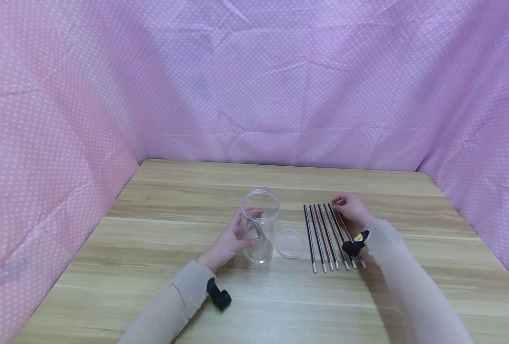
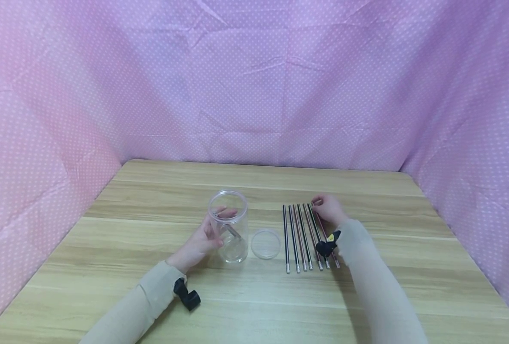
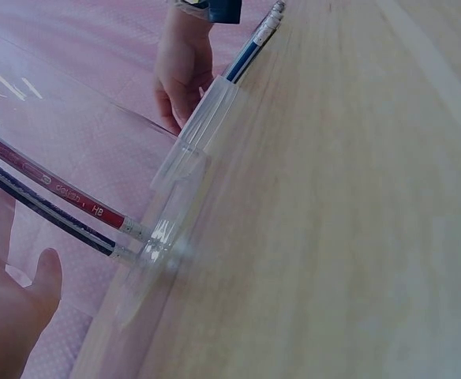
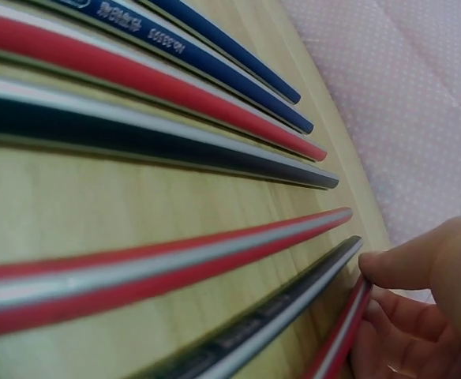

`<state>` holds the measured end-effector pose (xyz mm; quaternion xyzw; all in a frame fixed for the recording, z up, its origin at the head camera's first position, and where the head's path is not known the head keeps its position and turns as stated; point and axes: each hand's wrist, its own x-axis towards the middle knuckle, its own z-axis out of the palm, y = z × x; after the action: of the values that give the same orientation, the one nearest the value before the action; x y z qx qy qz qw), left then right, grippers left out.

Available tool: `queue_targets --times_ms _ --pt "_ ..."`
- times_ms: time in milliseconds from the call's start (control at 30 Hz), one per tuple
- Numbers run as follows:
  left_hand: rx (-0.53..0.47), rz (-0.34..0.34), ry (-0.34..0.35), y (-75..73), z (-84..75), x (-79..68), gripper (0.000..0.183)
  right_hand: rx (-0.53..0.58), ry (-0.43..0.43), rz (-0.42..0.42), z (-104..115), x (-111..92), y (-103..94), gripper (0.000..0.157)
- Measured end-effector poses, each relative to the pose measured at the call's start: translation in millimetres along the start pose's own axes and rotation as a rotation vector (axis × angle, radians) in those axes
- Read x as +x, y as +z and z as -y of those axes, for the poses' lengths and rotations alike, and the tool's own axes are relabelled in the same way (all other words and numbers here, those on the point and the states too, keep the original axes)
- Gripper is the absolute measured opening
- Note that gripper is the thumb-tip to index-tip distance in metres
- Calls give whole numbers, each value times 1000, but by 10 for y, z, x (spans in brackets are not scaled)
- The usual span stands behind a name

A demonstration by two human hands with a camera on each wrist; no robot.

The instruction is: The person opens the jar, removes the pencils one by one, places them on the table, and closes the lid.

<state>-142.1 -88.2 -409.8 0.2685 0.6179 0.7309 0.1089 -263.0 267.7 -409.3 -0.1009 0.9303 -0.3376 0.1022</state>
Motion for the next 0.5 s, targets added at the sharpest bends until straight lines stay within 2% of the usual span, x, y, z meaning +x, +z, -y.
queue_targets --times_ms 200,500 --pt "1 2 13 -5 -9 12 75 -54 -36 -39 31 -2 25 23" --pt "-18 13 10 -21 -16 9 76 -46 -12 -33 50 -23 23 25"
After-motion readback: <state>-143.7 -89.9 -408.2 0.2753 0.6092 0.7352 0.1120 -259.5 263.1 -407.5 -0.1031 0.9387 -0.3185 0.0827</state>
